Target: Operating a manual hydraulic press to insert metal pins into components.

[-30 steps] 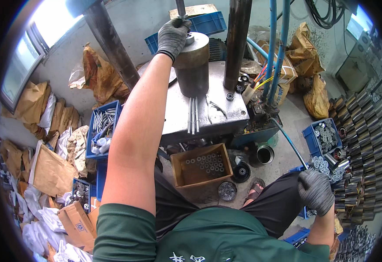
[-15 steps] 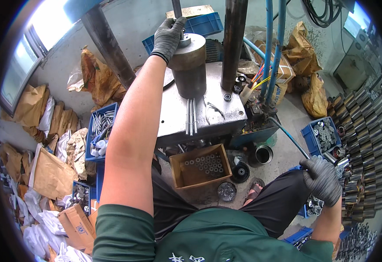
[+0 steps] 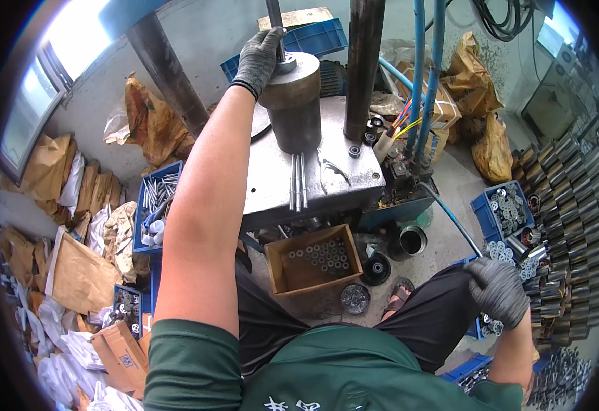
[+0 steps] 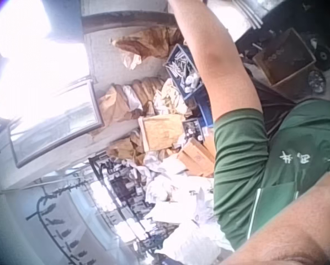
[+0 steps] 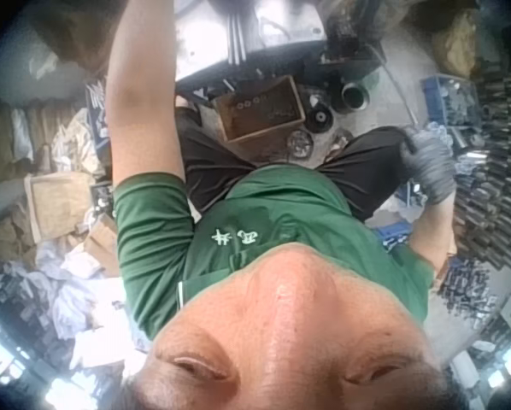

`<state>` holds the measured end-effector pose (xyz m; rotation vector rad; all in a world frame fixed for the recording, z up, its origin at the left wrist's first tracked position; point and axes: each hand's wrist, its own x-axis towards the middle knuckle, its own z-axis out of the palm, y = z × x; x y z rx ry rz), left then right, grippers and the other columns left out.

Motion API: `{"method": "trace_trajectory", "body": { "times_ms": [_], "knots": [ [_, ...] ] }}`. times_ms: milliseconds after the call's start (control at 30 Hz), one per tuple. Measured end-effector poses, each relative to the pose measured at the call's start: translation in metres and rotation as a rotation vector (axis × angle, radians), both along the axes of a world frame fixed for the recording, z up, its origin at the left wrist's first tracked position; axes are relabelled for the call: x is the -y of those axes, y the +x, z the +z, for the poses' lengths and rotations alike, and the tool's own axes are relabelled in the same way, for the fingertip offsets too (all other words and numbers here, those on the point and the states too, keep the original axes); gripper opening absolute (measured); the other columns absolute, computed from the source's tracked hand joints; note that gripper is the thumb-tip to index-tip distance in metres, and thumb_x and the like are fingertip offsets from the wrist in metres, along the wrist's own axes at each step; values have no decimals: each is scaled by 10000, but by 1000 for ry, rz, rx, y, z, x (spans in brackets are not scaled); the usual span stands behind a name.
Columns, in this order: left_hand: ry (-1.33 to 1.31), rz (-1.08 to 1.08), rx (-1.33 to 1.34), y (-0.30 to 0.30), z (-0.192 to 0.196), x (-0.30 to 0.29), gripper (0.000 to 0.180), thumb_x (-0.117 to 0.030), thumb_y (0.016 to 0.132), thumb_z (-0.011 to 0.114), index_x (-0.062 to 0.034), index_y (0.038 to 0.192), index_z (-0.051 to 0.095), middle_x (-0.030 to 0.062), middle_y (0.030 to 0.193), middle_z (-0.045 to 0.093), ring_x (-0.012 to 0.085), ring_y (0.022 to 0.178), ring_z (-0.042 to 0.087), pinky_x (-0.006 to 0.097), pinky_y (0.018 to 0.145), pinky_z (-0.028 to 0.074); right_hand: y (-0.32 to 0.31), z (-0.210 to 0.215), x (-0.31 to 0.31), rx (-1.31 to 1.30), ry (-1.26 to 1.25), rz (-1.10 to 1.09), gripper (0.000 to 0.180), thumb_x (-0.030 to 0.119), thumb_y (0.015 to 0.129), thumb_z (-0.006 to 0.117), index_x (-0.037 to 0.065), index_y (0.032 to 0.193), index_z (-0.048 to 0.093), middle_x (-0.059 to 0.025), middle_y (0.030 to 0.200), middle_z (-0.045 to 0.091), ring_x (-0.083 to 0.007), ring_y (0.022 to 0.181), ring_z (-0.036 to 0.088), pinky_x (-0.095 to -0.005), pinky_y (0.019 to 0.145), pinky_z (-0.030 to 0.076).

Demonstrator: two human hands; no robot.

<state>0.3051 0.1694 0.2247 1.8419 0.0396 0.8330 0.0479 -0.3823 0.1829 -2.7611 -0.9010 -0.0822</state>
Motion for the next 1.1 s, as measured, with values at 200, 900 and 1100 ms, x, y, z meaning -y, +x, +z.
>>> {"method": "trace_trajectory", "body": {
  "times_ms": [200,900,1100],
  "knots": [
    [-23,-18,-29,1,0,-3,429,-445,974,627,-54,1098,757,76,881,736,154,816,666,316,823,519,-2,-7,7,-157,-221,18,224,130,788,660,47,971,758,-174,896,717,-388,856,696,-465,800,568],
    [22,8,-83,0,0,-2,399,-431,953,631,-69,1043,773,69,885,740,150,820,661,313,825,513,9,8,8,-54,-79,33,274,105,818,665,37,1076,727,-195,937,709,-407,877,684,-470,801,557],
    [11,7,-91,0,-1,-4,401,-429,948,631,-66,1037,775,72,879,743,154,821,666,316,828,516,11,10,5,-99,-6,-20,265,109,826,655,40,1070,730,-187,968,722,-395,896,692,-473,814,560]
  ]
}}
